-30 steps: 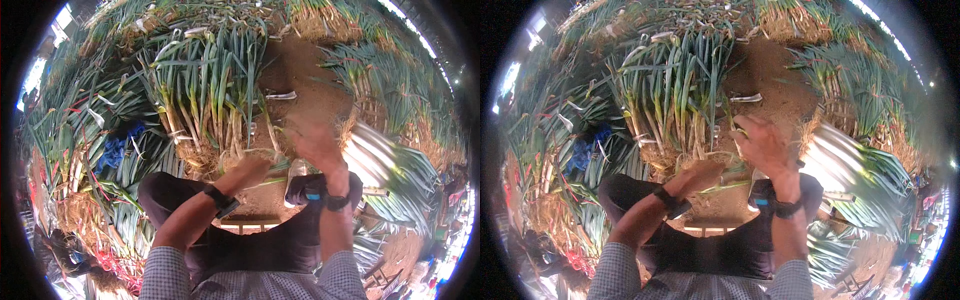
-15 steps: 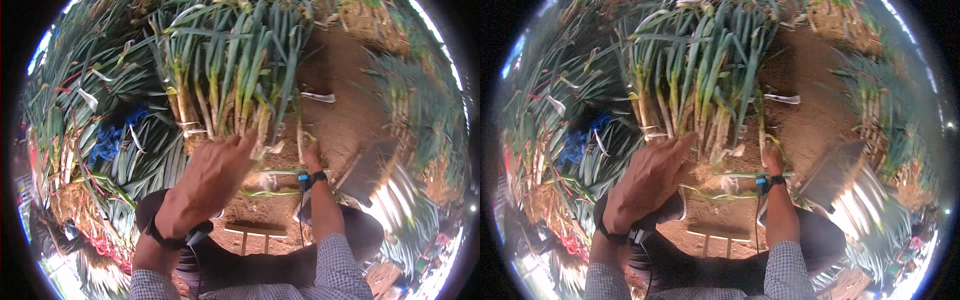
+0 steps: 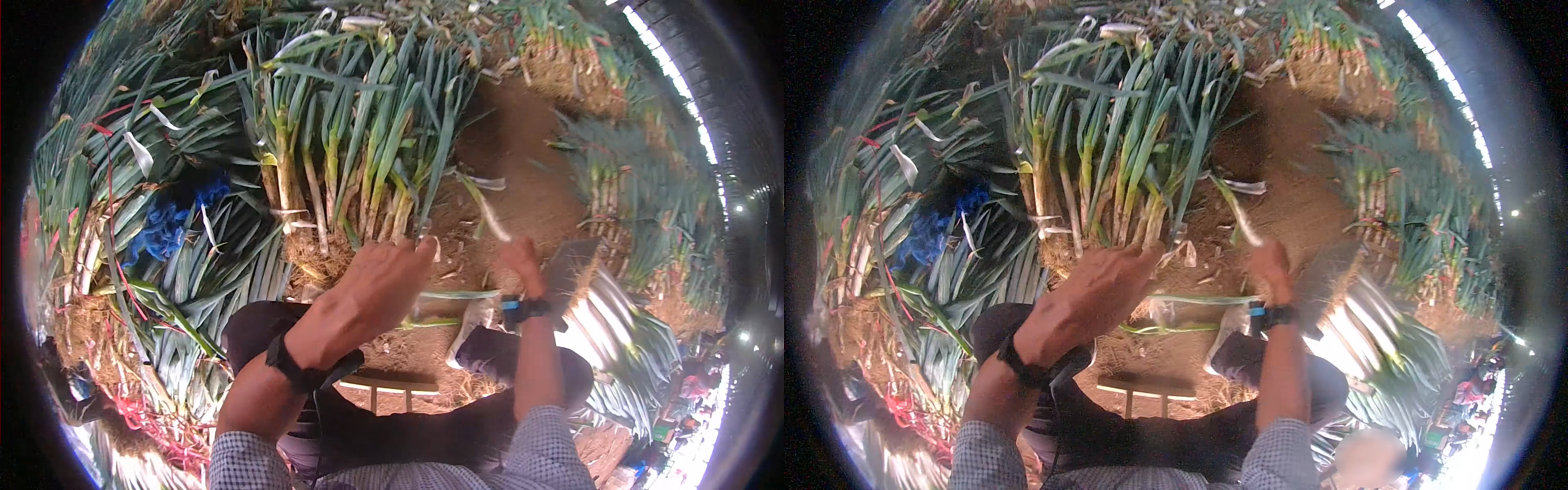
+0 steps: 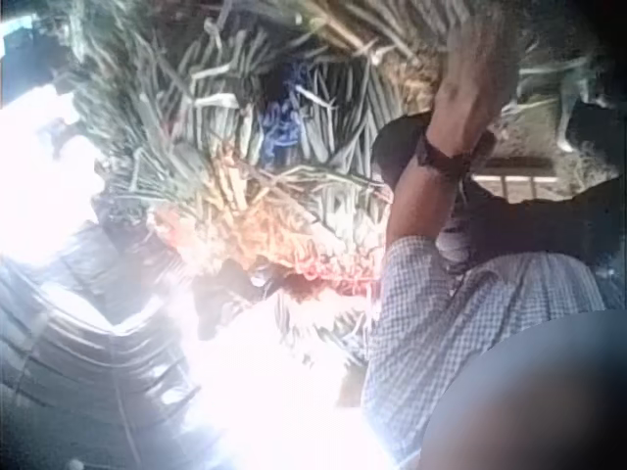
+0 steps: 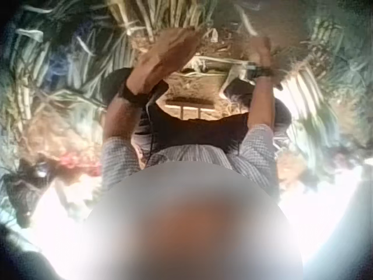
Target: The person sorts and cleans leeks by hand, stripping away outer leaves and roots, and then arranges the cleaned stalks into neat bundles.
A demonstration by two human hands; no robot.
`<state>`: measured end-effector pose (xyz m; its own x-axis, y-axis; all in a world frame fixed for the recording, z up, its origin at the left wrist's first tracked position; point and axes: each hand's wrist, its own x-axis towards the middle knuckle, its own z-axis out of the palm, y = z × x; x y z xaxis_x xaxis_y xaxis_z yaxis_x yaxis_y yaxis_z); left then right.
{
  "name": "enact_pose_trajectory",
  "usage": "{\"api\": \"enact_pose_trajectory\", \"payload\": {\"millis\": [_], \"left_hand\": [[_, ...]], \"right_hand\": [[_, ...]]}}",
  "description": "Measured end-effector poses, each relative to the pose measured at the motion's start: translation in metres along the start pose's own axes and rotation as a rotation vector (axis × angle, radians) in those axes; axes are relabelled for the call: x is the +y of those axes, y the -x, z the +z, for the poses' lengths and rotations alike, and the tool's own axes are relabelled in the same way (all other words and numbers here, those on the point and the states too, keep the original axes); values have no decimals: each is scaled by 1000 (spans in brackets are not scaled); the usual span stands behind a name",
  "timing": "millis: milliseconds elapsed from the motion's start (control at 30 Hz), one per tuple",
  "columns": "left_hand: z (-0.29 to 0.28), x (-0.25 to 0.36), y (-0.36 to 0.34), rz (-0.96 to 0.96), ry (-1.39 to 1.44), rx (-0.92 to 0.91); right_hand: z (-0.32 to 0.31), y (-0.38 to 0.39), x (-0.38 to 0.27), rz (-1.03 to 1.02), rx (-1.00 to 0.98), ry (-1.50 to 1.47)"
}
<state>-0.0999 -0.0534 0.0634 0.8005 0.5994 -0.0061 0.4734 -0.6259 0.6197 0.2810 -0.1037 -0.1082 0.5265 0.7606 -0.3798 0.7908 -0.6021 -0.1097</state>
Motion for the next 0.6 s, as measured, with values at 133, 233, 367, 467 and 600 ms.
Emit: {"api": "enact_pose_trajectory", "payload": {"millis": [133,233,367,467,600], "left_hand": [[24,-6,0,63,-44,-27],[33,0,-1,100,-89,22],[52,-5,-1,267,-33,108],[55,0,-6,208,-44,-28],[45,38,-23,233,185,-59]], "right_hand": [[-186,58,-18,-205,457,205],[-306,145,-44,-267,544,141],[-370,233,-40,-339,679,76],[-396,304,-32,-446,830,21],[-422,374,-4,-470,1065,-110]]}}
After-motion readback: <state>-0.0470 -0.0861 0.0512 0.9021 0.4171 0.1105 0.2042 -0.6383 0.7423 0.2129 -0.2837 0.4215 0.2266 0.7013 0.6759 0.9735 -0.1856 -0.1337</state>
